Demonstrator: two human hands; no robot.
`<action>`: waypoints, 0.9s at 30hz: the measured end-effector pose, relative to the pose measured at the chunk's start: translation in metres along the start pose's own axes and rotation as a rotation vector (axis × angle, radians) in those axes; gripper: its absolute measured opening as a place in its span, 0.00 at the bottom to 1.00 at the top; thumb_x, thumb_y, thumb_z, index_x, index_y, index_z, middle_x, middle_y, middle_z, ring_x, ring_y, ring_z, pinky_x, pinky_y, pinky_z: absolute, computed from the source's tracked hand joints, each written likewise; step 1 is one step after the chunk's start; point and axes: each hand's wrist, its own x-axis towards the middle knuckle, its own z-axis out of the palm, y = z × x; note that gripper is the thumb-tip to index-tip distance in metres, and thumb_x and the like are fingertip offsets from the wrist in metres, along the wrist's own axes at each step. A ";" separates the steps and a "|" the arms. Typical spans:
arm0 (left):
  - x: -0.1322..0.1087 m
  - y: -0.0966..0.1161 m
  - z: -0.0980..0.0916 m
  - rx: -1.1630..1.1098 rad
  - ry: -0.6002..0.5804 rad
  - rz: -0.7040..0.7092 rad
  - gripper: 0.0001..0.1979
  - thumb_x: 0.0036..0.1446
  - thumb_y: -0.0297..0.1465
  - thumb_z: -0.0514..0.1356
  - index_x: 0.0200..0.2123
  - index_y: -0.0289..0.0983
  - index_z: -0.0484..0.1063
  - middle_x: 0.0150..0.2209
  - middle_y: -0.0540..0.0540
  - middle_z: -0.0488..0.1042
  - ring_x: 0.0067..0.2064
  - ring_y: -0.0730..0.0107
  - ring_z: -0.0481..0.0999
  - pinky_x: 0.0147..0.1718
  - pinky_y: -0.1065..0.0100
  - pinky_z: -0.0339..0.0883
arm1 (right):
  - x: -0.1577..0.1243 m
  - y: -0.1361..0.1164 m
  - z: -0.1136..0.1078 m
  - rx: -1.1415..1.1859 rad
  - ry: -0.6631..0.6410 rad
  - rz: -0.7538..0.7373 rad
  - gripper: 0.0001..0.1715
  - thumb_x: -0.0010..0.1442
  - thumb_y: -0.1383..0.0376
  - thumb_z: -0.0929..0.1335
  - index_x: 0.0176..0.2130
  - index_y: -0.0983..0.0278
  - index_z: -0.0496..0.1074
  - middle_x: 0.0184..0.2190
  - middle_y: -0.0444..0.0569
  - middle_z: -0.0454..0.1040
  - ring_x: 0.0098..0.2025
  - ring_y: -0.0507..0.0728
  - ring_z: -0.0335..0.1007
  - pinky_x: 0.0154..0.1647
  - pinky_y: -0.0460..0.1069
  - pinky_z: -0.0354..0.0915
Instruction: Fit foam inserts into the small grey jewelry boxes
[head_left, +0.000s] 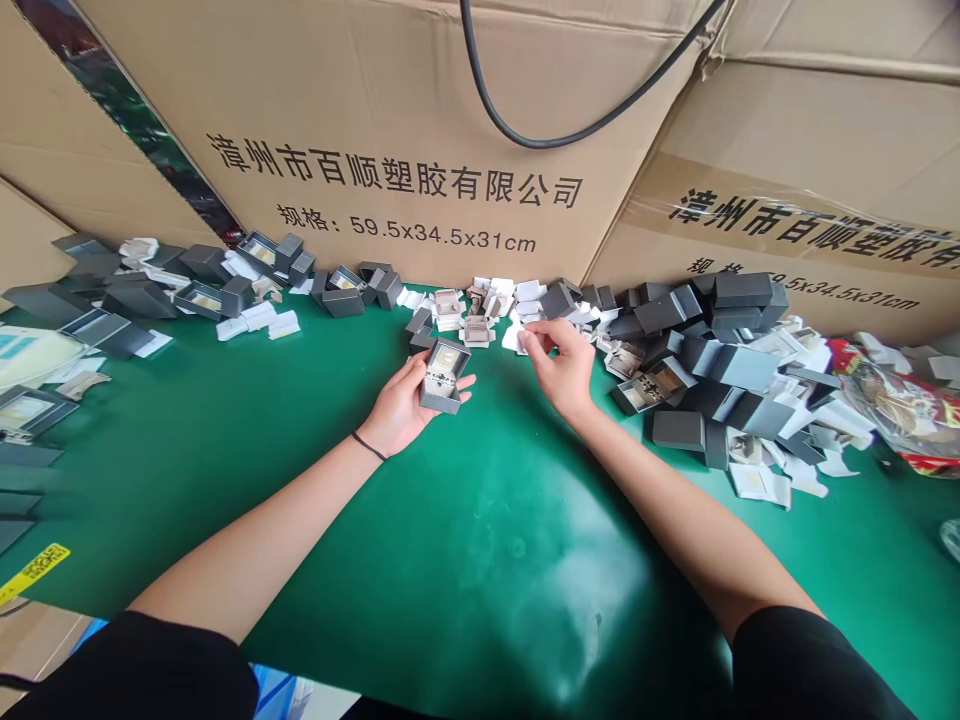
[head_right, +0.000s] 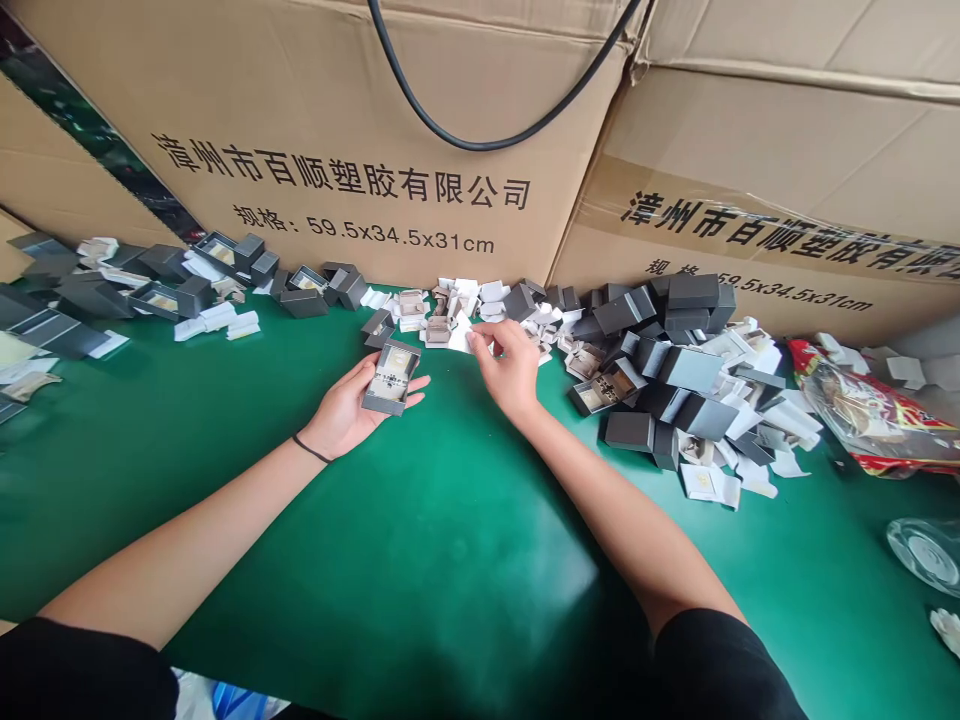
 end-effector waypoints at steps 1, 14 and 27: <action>0.000 0.000 0.001 0.002 0.001 0.004 0.14 0.61 0.34 0.53 0.50 0.39 0.66 0.54 0.41 0.68 0.51 0.51 0.72 0.50 0.50 0.64 | -0.003 -0.011 0.000 0.035 0.050 0.038 0.16 0.62 0.54 0.62 0.35 0.61 0.73 0.26 0.46 0.70 0.28 0.54 0.62 0.32 0.51 0.62; -0.004 -0.008 0.002 0.038 -0.056 0.024 0.18 0.58 0.28 0.53 0.52 0.43 0.66 0.53 0.47 0.69 0.45 0.64 0.73 0.40 0.65 0.68 | -0.040 -0.034 0.030 0.004 -0.397 -0.124 0.17 0.63 0.56 0.60 0.35 0.60 0.75 0.25 0.45 0.75 0.27 0.52 0.69 0.27 0.45 0.58; -0.002 -0.012 0.000 0.099 -0.043 -0.002 0.18 0.58 0.30 0.54 0.53 0.42 0.67 0.51 0.46 0.70 0.47 0.62 0.72 0.45 0.63 0.66 | -0.033 -0.032 0.025 -0.267 -0.496 -0.357 0.24 0.66 0.55 0.56 0.31 0.61 0.72 0.23 0.47 0.74 0.27 0.52 0.67 0.24 0.48 0.47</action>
